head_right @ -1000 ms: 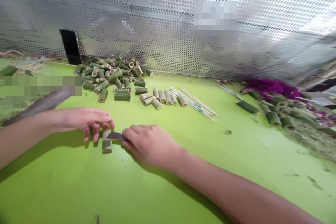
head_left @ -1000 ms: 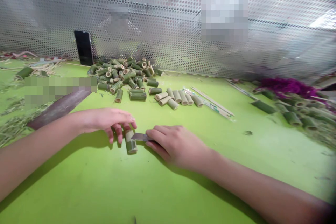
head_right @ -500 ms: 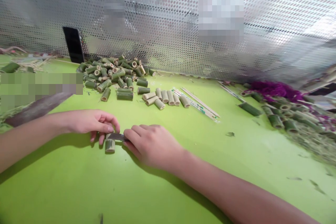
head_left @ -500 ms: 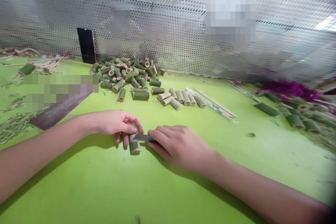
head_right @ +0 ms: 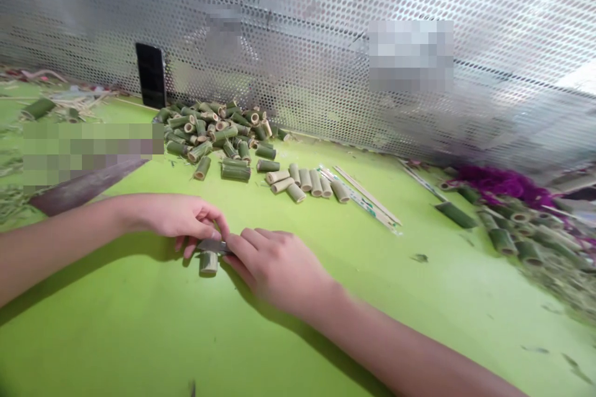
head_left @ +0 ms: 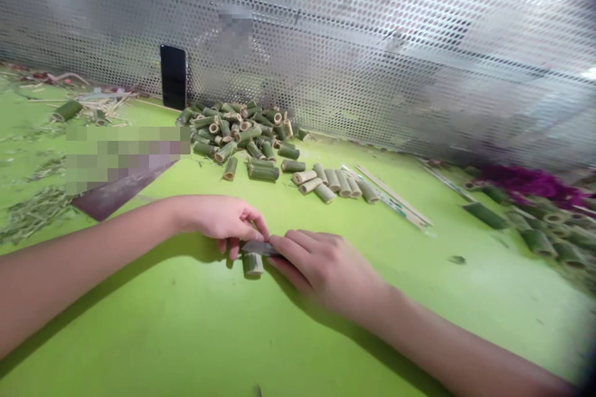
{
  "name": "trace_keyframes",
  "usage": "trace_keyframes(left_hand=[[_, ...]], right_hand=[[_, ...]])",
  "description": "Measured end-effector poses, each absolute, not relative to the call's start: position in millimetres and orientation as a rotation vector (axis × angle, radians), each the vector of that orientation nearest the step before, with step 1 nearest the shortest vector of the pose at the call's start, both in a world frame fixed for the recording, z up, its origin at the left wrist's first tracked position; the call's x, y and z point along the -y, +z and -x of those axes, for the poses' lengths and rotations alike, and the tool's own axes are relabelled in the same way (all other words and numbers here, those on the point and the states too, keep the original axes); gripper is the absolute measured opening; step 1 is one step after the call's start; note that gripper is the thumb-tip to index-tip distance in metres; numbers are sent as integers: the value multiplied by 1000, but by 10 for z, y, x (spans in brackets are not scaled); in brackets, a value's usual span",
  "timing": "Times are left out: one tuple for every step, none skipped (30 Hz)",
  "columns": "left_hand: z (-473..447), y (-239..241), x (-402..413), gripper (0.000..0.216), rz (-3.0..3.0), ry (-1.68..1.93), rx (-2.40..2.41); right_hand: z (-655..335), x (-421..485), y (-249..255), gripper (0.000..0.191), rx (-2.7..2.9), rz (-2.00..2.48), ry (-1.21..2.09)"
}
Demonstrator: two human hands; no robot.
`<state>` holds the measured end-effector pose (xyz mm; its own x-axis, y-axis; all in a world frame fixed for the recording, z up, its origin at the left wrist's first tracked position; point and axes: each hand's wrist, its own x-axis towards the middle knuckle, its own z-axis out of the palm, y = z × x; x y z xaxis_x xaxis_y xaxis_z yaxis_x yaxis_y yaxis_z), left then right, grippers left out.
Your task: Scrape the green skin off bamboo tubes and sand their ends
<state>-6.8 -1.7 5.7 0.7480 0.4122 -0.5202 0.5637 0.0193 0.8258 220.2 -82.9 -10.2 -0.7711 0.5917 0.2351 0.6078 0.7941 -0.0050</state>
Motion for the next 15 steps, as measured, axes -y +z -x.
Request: trace_keyframes(left_hand=[[71,62,28,22,-1629,-133,-806],[76,66,40,24,-1650,-120,-810],[81,69,52,26,-1663,-106,-817],[85,71,63,28,-1667,-96,-822],[88,71,72,30,-1662,-89,-829],[89,69,79,31,-1649,-82,-834],[88,66,83,32,-1636,-80,-837],[85,62,87,33,-1624,-78,-839],[81,57,89,33,-1611,-73,-837],[78,53,93,34,-1597,-64,-831],[74,50,97,34,-1582,-57,-821],[72,49,102,35,-1563,-52,-811],[70,50,109,35,-1541,-49,-804],[70,51,117,36,-1521,-47,-801],[72,54,125,36,-1506,-45,-804]], right_hand=[[-2197,835,-104,27,2760,940,-90],[-2193,842,-105,27,2763,949,-72],[-2190,850,-105,27,2768,961,-50],[-2190,856,-103,27,2774,978,-23],[-2193,862,-101,27,2781,994,7],[-2199,866,-99,26,2787,1007,38],[-2206,868,-98,26,2793,1012,68],[-2215,868,-97,25,2797,1010,94],[-2223,866,-97,25,2798,1001,115],[-2231,862,-98,25,2799,989,132],[-2237,858,-100,24,2798,976,148],[-2242,854,-103,24,2797,963,163],[-2245,849,-105,23,2793,952,175],[-2247,845,-105,22,2790,946,189],[-2248,842,-103,21,2790,945,205]])
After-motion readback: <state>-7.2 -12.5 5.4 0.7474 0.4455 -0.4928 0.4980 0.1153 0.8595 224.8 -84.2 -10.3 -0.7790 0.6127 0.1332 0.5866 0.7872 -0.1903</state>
